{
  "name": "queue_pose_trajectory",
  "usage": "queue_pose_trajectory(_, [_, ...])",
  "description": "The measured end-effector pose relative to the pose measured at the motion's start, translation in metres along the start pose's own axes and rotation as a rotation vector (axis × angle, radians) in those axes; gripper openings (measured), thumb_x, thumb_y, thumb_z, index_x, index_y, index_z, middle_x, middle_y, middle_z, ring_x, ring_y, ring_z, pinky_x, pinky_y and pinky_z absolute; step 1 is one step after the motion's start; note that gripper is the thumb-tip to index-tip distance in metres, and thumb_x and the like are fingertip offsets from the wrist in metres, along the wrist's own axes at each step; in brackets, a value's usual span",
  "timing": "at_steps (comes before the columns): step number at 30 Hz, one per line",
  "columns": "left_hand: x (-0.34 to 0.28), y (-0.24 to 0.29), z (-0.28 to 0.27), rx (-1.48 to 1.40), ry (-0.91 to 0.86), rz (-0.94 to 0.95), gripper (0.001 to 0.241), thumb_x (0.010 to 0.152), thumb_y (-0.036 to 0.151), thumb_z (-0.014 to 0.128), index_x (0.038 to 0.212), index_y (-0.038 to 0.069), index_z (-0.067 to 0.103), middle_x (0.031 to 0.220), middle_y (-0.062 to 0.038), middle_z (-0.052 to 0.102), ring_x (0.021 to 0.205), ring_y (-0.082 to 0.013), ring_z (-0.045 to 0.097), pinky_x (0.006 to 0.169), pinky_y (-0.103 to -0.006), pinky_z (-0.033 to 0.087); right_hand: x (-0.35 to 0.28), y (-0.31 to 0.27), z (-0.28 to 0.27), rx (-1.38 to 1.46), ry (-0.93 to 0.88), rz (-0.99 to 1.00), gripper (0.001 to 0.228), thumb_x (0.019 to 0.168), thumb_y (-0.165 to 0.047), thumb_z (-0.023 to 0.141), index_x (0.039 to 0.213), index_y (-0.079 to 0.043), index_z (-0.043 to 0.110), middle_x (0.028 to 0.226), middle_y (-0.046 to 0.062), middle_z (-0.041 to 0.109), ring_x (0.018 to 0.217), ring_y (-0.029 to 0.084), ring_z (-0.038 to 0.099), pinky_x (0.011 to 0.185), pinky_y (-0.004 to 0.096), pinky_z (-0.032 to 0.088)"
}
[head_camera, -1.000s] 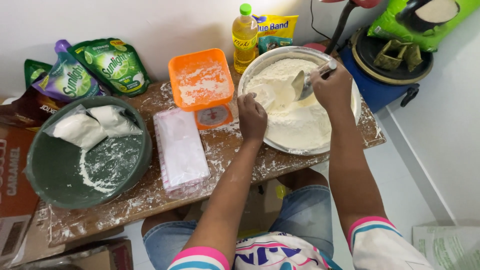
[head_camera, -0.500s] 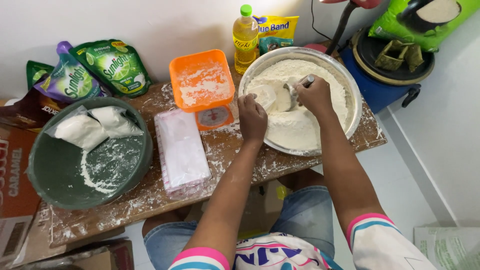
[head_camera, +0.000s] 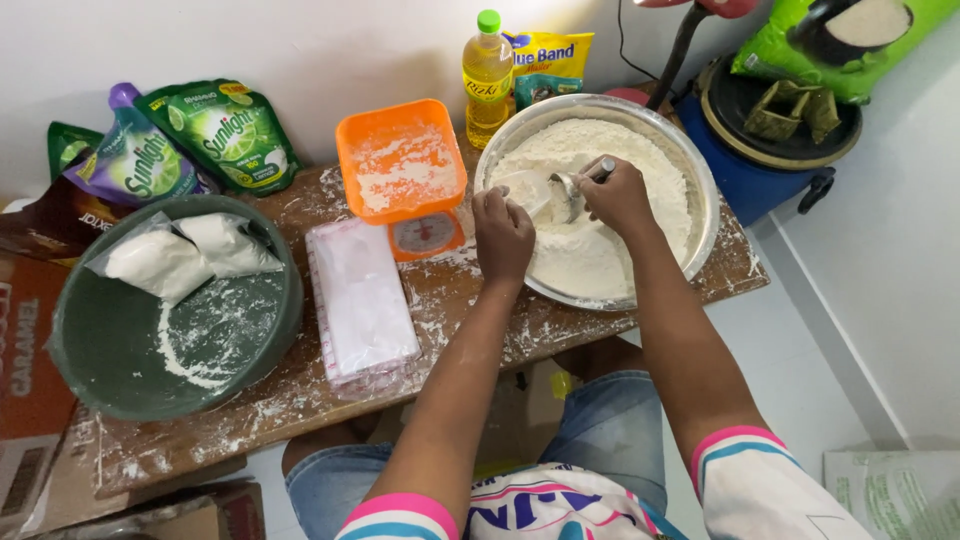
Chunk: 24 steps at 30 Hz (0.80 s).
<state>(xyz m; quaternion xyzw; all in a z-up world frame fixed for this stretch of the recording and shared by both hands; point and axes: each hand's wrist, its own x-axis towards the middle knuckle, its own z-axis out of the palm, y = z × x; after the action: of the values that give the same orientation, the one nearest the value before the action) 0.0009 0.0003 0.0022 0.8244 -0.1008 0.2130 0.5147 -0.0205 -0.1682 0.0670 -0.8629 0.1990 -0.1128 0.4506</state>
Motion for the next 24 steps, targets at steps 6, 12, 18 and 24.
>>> queue_pose_trajectory(6, [-0.002,0.004,-0.004,-0.037,-0.016,0.01,0.028,0.088,0.005,0.051,0.115,0.006,0.058,0.113,-0.012,0.054,0.093,-0.0367,0.071,0.071,-0.0439,0.065,-0.024,-0.023,-0.004,-0.099,0.139,0.01,0.064,0.084,-0.039,0.082,0.134,-0.004,0.06,0.101,0.026,0.073,0.102,0.04,0.073,0.09,0.05,0.057])
queue_pose_trajectory(12, [-0.002,0.007,-0.006,0.026,-0.001,0.025,0.036,0.087,0.001,0.048,0.123,0.005,0.055,0.109,-0.014,0.054,0.092,-0.0408,0.069,0.07,-0.0455,0.064,-0.038,-0.028,0.001,-0.038,0.389,-0.271,0.046,0.096,-0.019,0.07,0.137,-0.005,0.055,0.065,0.012,0.062,0.066,0.03,0.069,0.065,0.043,0.052])
queue_pose_trajectory(18, [-0.002,0.01,-0.01,0.003,-0.011,0.012,0.037,0.088,0.002,0.047,0.124,0.004,0.052,0.107,-0.017,0.056,0.094,-0.0438,0.069,0.072,-0.0488,0.063,0.015,0.0,0.033,-0.293,0.058,-0.349,0.03,0.092,-0.023,0.069,0.119,-0.014,0.074,0.08,0.012,0.074,0.085,0.034,0.074,0.075,0.043,0.059])
queue_pose_trajectory(24, [0.003,-0.003,-0.004,-0.02,-0.05,-0.01,0.038,0.09,0.001,0.044,0.127,0.003,0.051,0.107,-0.018,0.057,0.102,-0.044,0.067,0.081,-0.0494,0.061,0.056,0.005,0.063,-0.444,-0.118,-0.337,0.024,0.091,-0.016,0.069,0.111,-0.011,0.08,0.088,0.021,0.075,0.09,0.04,0.075,0.075,0.047,0.061])
